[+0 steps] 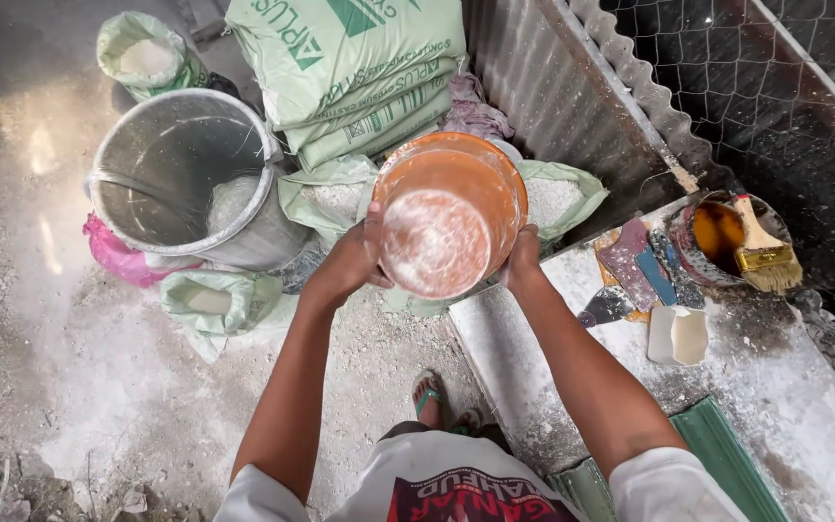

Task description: The person cleans a white surface using a yellow sponge and a scraper to remove dust and debris. They then move a green metal frame aside and proceed to mix a white substance inside a bucket using a trowel.

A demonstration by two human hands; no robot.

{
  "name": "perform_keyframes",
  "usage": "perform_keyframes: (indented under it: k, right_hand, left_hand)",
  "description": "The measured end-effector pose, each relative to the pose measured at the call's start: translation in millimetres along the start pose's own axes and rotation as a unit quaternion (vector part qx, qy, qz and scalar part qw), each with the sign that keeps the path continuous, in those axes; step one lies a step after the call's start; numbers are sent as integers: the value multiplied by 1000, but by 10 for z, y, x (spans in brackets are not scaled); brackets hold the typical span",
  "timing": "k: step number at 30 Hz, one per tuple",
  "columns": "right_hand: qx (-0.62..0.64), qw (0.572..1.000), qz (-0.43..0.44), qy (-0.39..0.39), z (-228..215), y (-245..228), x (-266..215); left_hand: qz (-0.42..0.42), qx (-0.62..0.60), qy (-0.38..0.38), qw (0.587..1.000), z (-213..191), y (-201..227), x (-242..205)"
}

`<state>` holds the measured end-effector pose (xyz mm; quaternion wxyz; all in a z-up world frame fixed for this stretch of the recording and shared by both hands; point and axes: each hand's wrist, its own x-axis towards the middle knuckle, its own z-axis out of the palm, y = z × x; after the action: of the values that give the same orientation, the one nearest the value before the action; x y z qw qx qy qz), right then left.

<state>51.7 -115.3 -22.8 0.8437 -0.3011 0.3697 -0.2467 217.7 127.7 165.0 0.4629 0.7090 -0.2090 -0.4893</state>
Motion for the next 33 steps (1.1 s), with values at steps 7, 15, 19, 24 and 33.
perform_keyframes:
  k: [7,15,19,24,33]
  right_hand:
    - [67,996,32,47,-263,-87,44]
    - [144,987,-61,41,-46,-169,-374]
    - [154,939,-224,-211,-928,345,-68]
    - [346,866,-156,-326,-1560,562,589]
    - [87,962,-243,-94,-2598,1120,2097]
  left_hand:
    - [267,275,158,910,421,602,-272]
    - [576,325,394,638,1176,962,-910]
    - [427,481,204,738,1588,368,-155]
    - [466,430,219,742,1440,785,-485]
    - [542,337,357,682,1563,552,-506]
